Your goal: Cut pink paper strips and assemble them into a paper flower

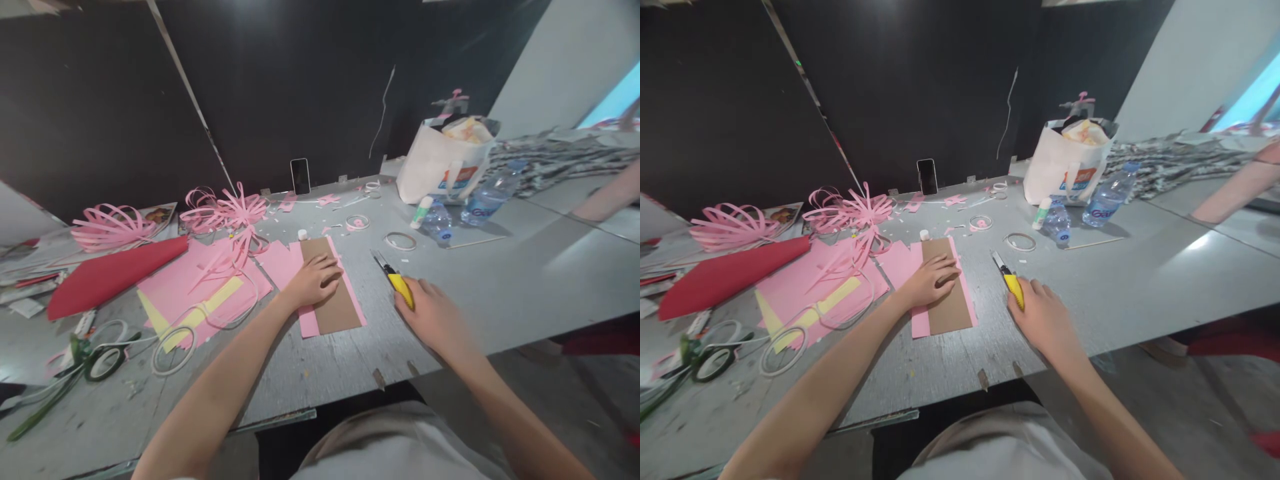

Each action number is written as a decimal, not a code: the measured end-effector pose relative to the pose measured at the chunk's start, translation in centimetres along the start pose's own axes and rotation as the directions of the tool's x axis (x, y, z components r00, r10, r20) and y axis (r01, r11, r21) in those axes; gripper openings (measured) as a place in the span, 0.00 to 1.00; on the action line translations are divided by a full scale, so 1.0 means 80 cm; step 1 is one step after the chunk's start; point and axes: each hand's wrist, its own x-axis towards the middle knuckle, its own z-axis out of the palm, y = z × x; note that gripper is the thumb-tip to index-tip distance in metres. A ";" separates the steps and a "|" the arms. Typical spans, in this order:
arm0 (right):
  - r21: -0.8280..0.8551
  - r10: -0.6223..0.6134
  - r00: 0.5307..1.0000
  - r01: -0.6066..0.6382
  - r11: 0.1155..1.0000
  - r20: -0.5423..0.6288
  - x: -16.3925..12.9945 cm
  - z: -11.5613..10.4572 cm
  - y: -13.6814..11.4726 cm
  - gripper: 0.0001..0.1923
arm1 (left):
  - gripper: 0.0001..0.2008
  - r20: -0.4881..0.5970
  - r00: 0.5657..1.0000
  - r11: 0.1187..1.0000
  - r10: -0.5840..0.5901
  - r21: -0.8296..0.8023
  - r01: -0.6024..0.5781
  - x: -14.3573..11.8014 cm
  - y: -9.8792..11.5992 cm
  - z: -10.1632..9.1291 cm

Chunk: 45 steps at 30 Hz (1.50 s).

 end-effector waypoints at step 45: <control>0.279 -0.278 0.932 0.209 0.937 0.234 0.158 0.026 -0.108 0.26 | 0.26 -0.162 0.856 0.853 -0.490 0.114 0.510 0.064 -0.017 0.052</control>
